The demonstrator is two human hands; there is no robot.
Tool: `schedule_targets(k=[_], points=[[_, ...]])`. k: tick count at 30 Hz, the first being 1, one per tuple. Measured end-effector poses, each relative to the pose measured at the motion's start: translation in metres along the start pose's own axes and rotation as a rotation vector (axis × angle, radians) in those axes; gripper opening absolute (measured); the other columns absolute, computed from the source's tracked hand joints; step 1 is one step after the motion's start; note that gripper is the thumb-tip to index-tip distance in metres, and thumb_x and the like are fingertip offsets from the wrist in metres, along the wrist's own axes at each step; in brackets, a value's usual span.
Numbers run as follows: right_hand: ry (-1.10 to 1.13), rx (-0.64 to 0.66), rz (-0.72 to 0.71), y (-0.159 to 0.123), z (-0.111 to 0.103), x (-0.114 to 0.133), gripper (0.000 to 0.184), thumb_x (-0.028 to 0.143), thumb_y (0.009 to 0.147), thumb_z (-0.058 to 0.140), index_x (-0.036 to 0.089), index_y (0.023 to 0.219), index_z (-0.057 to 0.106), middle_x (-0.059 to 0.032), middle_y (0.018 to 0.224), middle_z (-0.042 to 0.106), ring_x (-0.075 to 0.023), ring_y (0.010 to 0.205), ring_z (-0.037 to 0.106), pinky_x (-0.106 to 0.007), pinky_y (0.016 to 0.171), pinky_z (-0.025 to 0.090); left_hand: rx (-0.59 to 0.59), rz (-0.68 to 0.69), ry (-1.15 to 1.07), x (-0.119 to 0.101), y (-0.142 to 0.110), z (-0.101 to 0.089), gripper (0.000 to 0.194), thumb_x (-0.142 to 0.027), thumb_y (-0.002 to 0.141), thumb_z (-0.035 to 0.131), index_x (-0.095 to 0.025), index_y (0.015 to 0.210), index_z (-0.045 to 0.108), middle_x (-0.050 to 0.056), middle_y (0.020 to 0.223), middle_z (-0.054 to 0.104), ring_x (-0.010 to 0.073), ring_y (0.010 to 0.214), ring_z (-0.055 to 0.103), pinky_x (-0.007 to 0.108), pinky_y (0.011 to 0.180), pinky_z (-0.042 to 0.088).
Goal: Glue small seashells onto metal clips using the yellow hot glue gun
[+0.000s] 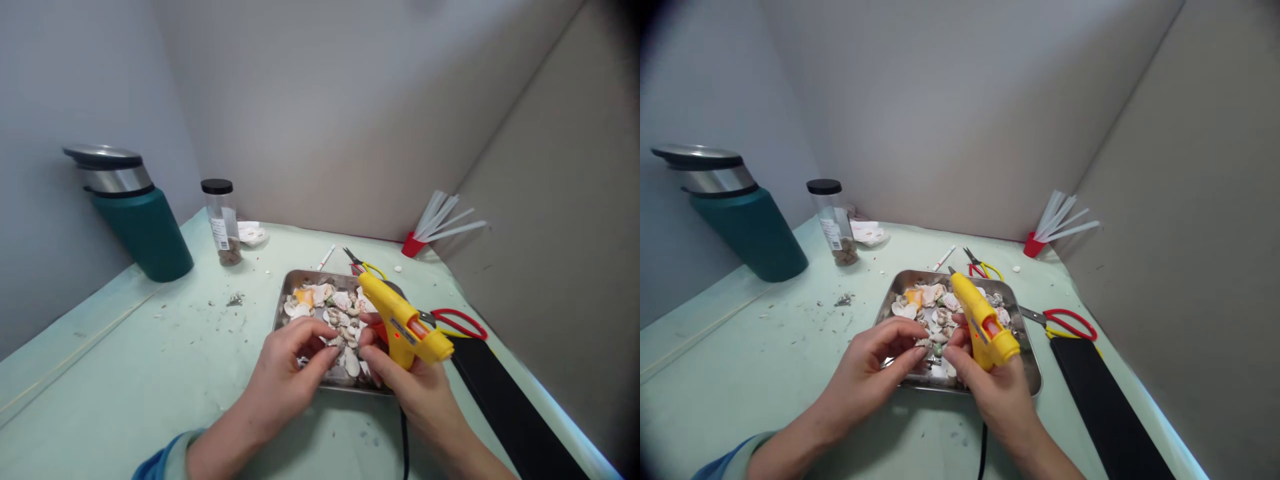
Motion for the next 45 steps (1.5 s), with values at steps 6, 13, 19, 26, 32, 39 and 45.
schedule_targets(k=[6,13,19,26,32,39,45], points=[[-0.232,-0.035,-0.134,-0.005,0.005,-0.003,0.022,0.033,0.078,0.067,0.02,0.094,0.06,-0.0025,0.083,0.064,-0.0162,0.07,0.061,-0.026,0.062,0.05,0.045,0.094,0.068,-0.005,-0.001,0.004,0.01,-0.02,0.083,0.057,-0.018,0.088,0.066,0.007,0.087,0.065,0.0157,0.071,0.059,0.025,0.065,0.047],[-0.428,-0.05,-0.221,-0.004,0.006,-0.008,0.014,0.03,0.081,0.064,0.022,0.091,0.061,-0.0027,0.084,0.066,-0.0185,0.075,0.064,-0.027,0.066,0.052,0.069,-0.002,0.013,-0.003,0.0,0.003,0.015,-0.023,0.081,0.061,-0.018,0.09,0.071,0.009,0.09,0.067,0.019,0.077,0.063,0.026,0.063,0.049],[-0.41,-0.048,-0.209,-0.004,0.005,-0.008,0.018,0.031,0.08,0.065,0.021,0.095,0.061,-0.0023,0.082,0.066,-0.0182,0.073,0.064,-0.027,0.065,0.052,0.074,-0.03,-0.018,-0.003,0.002,0.002,0.014,-0.022,0.078,0.063,-0.019,0.087,0.073,0.009,0.088,0.069,0.0202,0.077,0.064,0.027,0.064,0.049],[-0.462,-0.053,-0.22,-0.006,0.003,-0.013,0.013,0.032,0.082,0.064,0.023,0.091,0.061,-0.0022,0.084,0.066,-0.0183,0.076,0.064,-0.027,0.066,0.051,0.122,-0.126,-0.108,0.001,0.002,0.0,0.019,-0.028,0.081,0.06,-0.017,0.09,0.073,0.009,0.09,0.066,0.0184,0.072,0.063,0.027,0.062,0.051],[-0.519,-0.061,-0.261,-0.008,0.004,-0.01,0.008,0.03,0.083,0.063,0.024,0.089,0.061,-0.0008,0.084,0.067,-0.0178,0.079,0.064,-0.027,0.072,0.049,0.165,-0.206,-0.217,0.001,0.001,-0.001,0.023,-0.032,0.083,0.057,-0.017,0.093,0.071,0.008,0.091,0.065,0.0152,0.061,0.064,0.027,0.06,0.053],[-0.513,-0.093,-0.274,-0.011,0.007,-0.007,0.011,0.033,0.081,0.063,0.023,0.085,0.061,-0.0017,0.079,0.067,-0.0178,0.072,0.064,-0.025,0.061,0.05,0.166,-0.297,-0.304,-0.003,0.002,0.002,0.02,-0.029,0.081,0.058,-0.015,0.086,0.071,0.005,0.075,0.067,0.0137,0.054,0.062,0.024,0.056,0.052],[-0.571,-0.101,-0.356,-0.012,0.007,-0.005,0.009,0.03,0.081,0.063,0.021,0.084,0.061,-0.0009,0.074,0.067,-0.0166,0.065,0.064,-0.024,0.056,0.049,0.178,-0.378,-0.347,-0.002,0.003,0.003,0.02,-0.03,0.079,0.06,-0.014,0.086,0.069,0.002,0.06,0.065,0.0145,0.052,0.062,0.024,0.054,0.05]])
Point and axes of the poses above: each hand's wrist, its own y-axis towards the middle knuckle, its own z-axis out of the palm, x = y × z, the point moved 2 cm from there along y, towards the middle knuckle
